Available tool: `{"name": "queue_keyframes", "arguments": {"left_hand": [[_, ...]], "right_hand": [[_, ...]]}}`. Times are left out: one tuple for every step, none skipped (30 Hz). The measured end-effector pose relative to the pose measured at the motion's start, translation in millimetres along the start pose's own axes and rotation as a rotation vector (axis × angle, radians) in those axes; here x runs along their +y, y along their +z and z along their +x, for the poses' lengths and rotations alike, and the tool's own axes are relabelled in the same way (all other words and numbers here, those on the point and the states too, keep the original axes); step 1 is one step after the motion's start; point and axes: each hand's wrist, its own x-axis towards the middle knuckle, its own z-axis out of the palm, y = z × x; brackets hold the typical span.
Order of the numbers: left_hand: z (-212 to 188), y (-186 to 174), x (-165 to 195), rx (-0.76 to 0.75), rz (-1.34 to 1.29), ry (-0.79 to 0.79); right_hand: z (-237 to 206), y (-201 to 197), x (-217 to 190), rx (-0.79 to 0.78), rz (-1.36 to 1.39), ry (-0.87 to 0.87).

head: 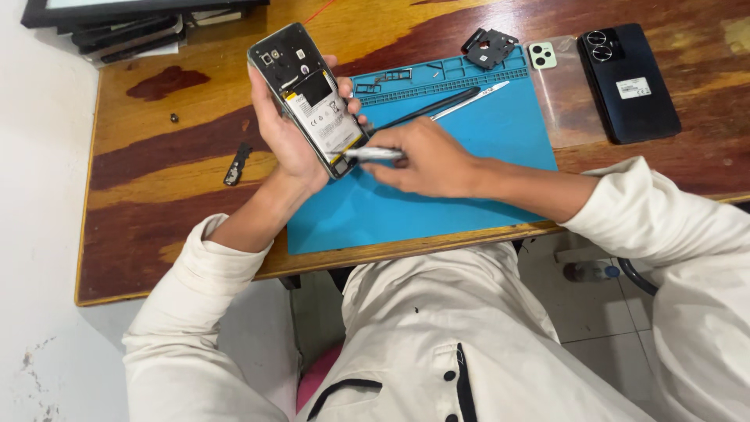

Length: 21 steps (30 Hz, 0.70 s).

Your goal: The person uses a screwdriver to remove screws from the back of a smartphone, then detaches the back cover. They place the cover aside and continue removing screws from the internal frame of the phone.

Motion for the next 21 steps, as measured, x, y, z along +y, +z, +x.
{"name": "queue_keyframes", "arguments": {"left_hand": [[-0.9, 1.4, -0.4, -0.013, -0.004, 0.001], [-0.8, 2.7, 0.0, -0.027, -0.008, 0.005], [-0.8, 3.5, 0.9, -0.026, -0.013, 0.003], [-1.5, 4.3, 1.2, -0.023, -0.021, 0.002], [-1.9, 5.0, 1.3, -0.02, -0.03, 0.0], [-2.8, 5.6, 0.6, -0.019, -0.046, -0.012], [-4.2, 5.9, 0.3, -0.017, -0.061, -0.022], [-4.2, 5.9, 0.4, -0.02, -0.074, -0.029], [-3.6, 5.7, 0.7, -0.021, -0.085, -0.036], [-4.1, 5.7, 0.1, -0.019, -0.097, -0.044], [-4.8, 5.5, -0.9, -0.011, -0.112, -0.055], [-5.4, 5.1, -1.0, -0.014, -0.125, -0.059], [-6.0, 4.6, -0.4, -0.018, -0.137, -0.063], [-6.1, 4.2, -0.1, -0.022, -0.147, -0.067], [-5.9, 4.2, 0.2, -0.024, -0.142, -0.068], [-6.1, 4.2, 0.3, -0.025, -0.137, -0.068], [-5.6, 4.4, 0.5, -0.028, -0.13, -0.069], [-5.3, 4.9, 0.8, -0.029, -0.122, -0.079], [-5.8, 5.5, 0.7, -0.026, -0.116, -0.088], [-6.0, 6.3, 0.5, -0.023, -0.111, -0.094], [-6.0, 7.2, 0.0, -0.033, -0.107, -0.11]], "right_hand": [[0.6, 4.2, 2.0, 0.001, 0.016, -0.011], [0.7, 7.2, 3.9, 0.001, 0.031, -0.025], [0.2, 9.5, 5.3, 0.003, 0.032, -0.045], [-0.6, 11.2, 6.1, 0.001, 0.034, -0.064], [-1.8, 12.5, 6.2, -0.002, 0.034, -0.081], [-2.6, 13.6, 5.9, 0.011, 0.021, -0.082], [-2.5, 15.1, 4.8, 0.022, 0.007, -0.084], [-1.8, 15.7, 4.0, 0.037, -0.01, -0.091], [-0.9, 15.7, 3.3, 0.031, -0.022, -0.082], [-0.7, 16.2, 2.2, 0.023, -0.033, -0.071], [-0.6, 16.8, 1.6, 0.011, -0.04, -0.055], [-0.3, 17.1, 1.6, 0.001, -0.039, -0.047], [-0.1, 17.3, 2.2, -0.009, -0.04, -0.04], [0.1, 17.6, 3.7, -0.017, -0.039, -0.035], [0.1, 17.9, 5.5, -0.009, -0.056, -0.078], [0.0, 18.6, 7.9, -0.002, -0.071, -0.121], [0.4, 19.7, 10.6, 0.007, -0.086, -0.165], [0.7, 20.6, 13.5, 0.008, -0.112, -0.19], [0.8, 22.3, 15.9, 0.004, -0.135, -0.213], [0.7, 23.8, 17.8, 0.0, -0.159, -0.239], [0.3, 25.1, 18.9, -0.013, -0.19, -0.257]]}}
